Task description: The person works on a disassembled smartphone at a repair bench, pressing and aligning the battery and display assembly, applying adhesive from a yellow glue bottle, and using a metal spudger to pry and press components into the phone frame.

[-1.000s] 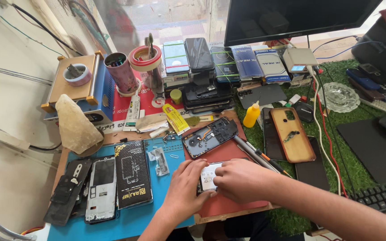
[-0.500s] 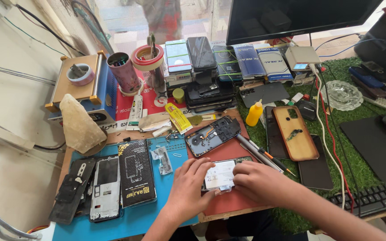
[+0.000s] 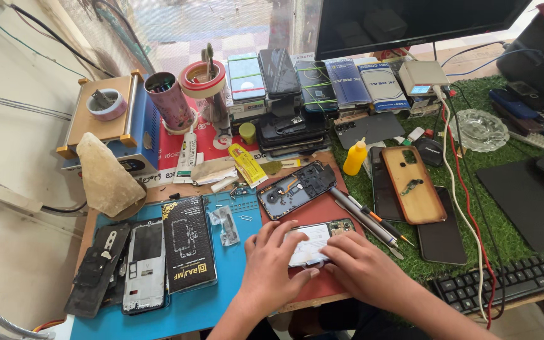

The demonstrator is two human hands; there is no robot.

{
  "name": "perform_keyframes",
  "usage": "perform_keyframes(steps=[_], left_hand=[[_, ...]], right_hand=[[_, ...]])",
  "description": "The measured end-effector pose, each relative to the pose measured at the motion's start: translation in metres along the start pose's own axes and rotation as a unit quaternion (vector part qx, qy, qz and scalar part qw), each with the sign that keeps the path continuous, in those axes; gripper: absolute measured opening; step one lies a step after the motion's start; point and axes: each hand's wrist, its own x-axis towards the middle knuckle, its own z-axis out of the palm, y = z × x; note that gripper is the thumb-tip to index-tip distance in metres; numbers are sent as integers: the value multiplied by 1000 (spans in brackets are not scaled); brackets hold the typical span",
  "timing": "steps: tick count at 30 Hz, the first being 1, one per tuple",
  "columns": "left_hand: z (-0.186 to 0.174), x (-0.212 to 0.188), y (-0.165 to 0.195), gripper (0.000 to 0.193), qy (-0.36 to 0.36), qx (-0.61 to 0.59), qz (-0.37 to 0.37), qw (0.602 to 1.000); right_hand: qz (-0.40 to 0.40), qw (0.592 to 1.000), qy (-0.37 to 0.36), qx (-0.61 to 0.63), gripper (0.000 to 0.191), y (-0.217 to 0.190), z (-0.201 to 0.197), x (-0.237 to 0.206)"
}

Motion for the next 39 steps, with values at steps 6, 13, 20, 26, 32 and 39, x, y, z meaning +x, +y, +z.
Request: perform_keyframes(steps=[6,13,20,26,32,39], left_hand=[[9,-1,1,21,12,0,23,1000],[12,1,-1,9,39,-21,-4,999],[17,4,0,8,40,-3,-21,999],[24,-1,-4,17,86,19,22,996],[30,-9,0,14,109,81,79,988],[22,-14,-2,30,69,62,79,993]], right_hand=[[31,998,51,7,24,-1,12,-4],[-2,997,68,-44,29,-3,19,-8],[-30,994,61,-87,32,-11,13,-13],[-45,991,59,-108,40,-14,11,-19],[-14,995,64,-79,38,-16,9,-23],[42,992,99,-65,30,-1,5,12]])
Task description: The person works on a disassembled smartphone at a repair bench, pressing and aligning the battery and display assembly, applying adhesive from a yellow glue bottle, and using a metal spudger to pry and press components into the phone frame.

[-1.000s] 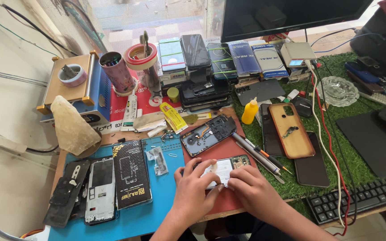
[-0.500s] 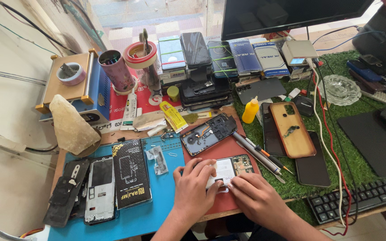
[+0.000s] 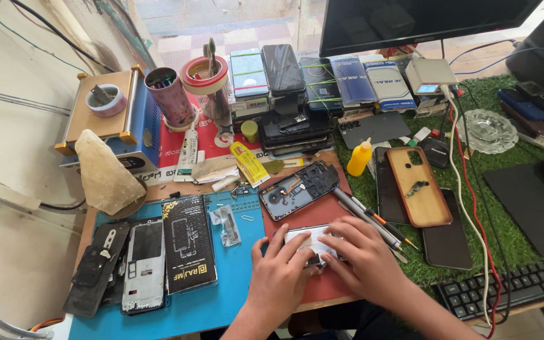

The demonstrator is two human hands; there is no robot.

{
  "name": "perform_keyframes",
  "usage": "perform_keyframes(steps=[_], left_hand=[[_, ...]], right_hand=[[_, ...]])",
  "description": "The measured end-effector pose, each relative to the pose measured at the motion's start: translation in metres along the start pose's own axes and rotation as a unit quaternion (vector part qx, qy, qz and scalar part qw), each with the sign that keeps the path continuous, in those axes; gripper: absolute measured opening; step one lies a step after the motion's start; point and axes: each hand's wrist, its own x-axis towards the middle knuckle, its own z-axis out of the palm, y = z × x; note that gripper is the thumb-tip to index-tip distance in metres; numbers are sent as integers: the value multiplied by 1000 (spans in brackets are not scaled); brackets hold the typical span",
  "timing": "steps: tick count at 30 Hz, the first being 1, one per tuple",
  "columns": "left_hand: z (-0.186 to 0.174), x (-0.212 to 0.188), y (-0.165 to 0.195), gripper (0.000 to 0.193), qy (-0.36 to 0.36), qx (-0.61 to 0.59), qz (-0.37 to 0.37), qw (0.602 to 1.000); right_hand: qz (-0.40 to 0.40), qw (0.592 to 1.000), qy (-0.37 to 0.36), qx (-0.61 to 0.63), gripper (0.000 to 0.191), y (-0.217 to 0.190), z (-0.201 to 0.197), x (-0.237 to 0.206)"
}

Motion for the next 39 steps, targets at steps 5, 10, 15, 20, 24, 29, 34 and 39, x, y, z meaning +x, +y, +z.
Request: perform_keyframes(steps=[5,10,15,20,24,29,34,39], left_hand=[[-2,4,-3,62,-19,-51,-63,997],[-7,6,-7,72,-50,-76,-99,991],[-13,6,-9,74,-64,-97,-89,989],[-15,6,-9,70,-63,-109,-98,987],[-13,6,-8,67,-63,-111,-106,986],[-13,5,-9,66,-59,-107,-99,987],[-12,4,-9,61,-50,-98,-88,990],[-10,2,-9,46,-32,-80,-55,995]], right_hand=[[-28,986,-148,75,26,4,-5,31],[-35,953,-298,49,31,2,-9,45],[-14,923,-382,49,26,9,-7,50],[-25,960,-250,120,34,10,-1,34],[-15,978,-193,79,24,1,7,12],[34,982,-149,106,18,-4,10,4],[38,992,-86,81,30,-11,10,2],[31,997,-35,63,27,-18,16,-7]])
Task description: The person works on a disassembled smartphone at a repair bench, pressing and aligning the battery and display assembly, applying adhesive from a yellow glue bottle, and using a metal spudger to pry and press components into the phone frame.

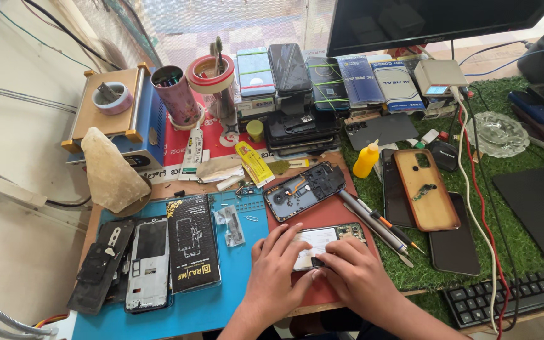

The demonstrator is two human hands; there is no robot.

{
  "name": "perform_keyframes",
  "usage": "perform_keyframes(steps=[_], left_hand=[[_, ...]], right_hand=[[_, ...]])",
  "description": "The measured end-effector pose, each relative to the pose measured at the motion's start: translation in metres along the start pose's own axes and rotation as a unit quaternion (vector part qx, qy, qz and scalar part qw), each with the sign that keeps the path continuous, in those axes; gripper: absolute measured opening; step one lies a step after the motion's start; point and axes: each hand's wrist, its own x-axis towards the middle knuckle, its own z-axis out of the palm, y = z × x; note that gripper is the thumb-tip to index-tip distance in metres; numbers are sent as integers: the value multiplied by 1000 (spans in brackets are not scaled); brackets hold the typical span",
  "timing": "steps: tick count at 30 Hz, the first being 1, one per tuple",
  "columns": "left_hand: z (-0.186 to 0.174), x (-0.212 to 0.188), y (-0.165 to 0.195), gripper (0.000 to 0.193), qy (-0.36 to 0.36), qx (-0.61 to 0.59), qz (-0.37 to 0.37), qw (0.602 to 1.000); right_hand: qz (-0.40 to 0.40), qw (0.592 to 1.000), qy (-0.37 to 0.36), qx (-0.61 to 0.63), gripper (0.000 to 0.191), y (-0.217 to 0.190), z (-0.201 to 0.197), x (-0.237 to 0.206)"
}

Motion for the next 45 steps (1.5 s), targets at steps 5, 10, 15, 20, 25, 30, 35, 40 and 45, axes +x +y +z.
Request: perform_keyframes(steps=[5,10,15,20,25,30,35,40,45], left_hand=[[2,-1,1,32,2,5,-7,1000],[6,-1,5,22,17,3,-13,1000],[7,0,8,19,28,-2,-23,999],[8,1,8,19,19,-11,-38,999],[9,0,9,17,19,-11,-38,999],[8,1,8,13,12,-16,-45,999],[7,2,8,12,8,-21,-47,999],[4,0,9,18,14,-23,-30,999],[5,-2,10,14,35,-19,-6,999]], right_hand=[[21,1000,8,15,19,0,6,-5],[32,999,8,17,20,0,7,-7],[47,997,56,20,26,1,5,-8],[107,992,46,38,15,6,2,-5],[140,986,-56,69,14,17,-7,9],[111,977,-132,126,20,23,-19,21],[41,990,-90,97,26,20,-16,15],[55,991,-40,116,20,18,-4,3],[43,989,-11,139,16,17,-1,-1]])
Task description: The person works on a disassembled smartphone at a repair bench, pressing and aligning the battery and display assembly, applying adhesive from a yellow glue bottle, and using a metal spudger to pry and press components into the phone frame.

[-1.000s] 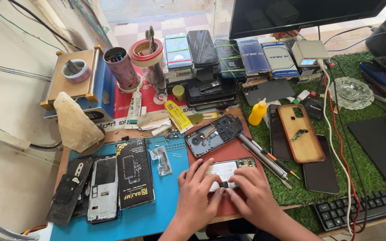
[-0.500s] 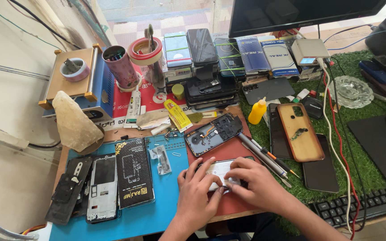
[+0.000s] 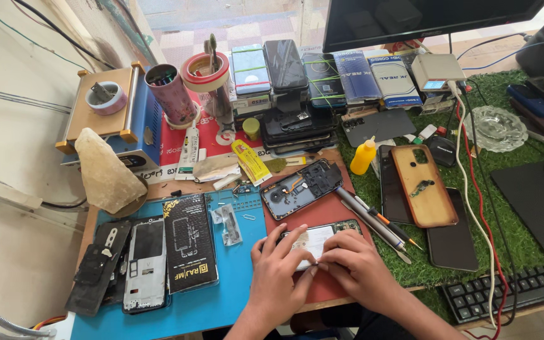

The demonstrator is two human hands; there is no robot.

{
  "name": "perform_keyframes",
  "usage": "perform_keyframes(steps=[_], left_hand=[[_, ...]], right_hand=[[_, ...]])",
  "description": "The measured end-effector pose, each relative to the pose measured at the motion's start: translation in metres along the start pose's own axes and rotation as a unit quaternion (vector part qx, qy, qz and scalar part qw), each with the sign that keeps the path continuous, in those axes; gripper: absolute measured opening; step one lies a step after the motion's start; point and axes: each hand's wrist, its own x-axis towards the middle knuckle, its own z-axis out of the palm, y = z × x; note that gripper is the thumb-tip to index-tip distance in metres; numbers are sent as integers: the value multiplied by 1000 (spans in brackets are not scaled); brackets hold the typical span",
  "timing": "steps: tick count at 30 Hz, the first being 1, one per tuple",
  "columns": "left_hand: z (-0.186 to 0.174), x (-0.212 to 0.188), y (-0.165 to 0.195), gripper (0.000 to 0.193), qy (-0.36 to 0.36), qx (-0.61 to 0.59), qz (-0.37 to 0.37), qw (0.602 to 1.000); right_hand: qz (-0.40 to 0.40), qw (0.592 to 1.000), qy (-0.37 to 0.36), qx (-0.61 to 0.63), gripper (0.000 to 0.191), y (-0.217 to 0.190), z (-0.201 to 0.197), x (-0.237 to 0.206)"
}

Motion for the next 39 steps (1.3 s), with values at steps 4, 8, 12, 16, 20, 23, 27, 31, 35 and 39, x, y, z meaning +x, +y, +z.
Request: perform_keyframes(steps=[4,8,12,16,20,23,27,31,35,39], left_hand=[[3,-1,-2,12,-1,6,-1,1000],[6,-3,-3,17,-25,41,17,999],[9,-4,-3,32,-30,79,53,995],[9,-5,-5,27,-34,72,54,995],[8,-5,-8,24,-31,28,35,999],[9,-7,-8,18,-24,13,27,999],[8,-6,-9,19,-18,29,39,999],[3,-3,-10,41,-15,-34,-24,999],[-2,-1,-9,55,-30,-22,-42,998],[-6,1,-8,57,-35,-19,-47,998]], right_hand=[[5,999,-42,-11,14,-2,-6,3],[13,997,-78,-1,23,-6,-16,12],[-8,991,-126,-34,28,-12,-21,20],[-42,991,-120,-51,28,-10,-21,21],[-81,990,-72,-86,29,-6,-10,13],[-107,987,-34,-112,27,-3,-3,4],[-111,988,-11,-109,25,1,0,-1],[-92,993,-11,-77,18,1,2,-1],[-39,999,-13,-20,15,0,5,0],[-7,1000,2,17,11,0,10,0]])
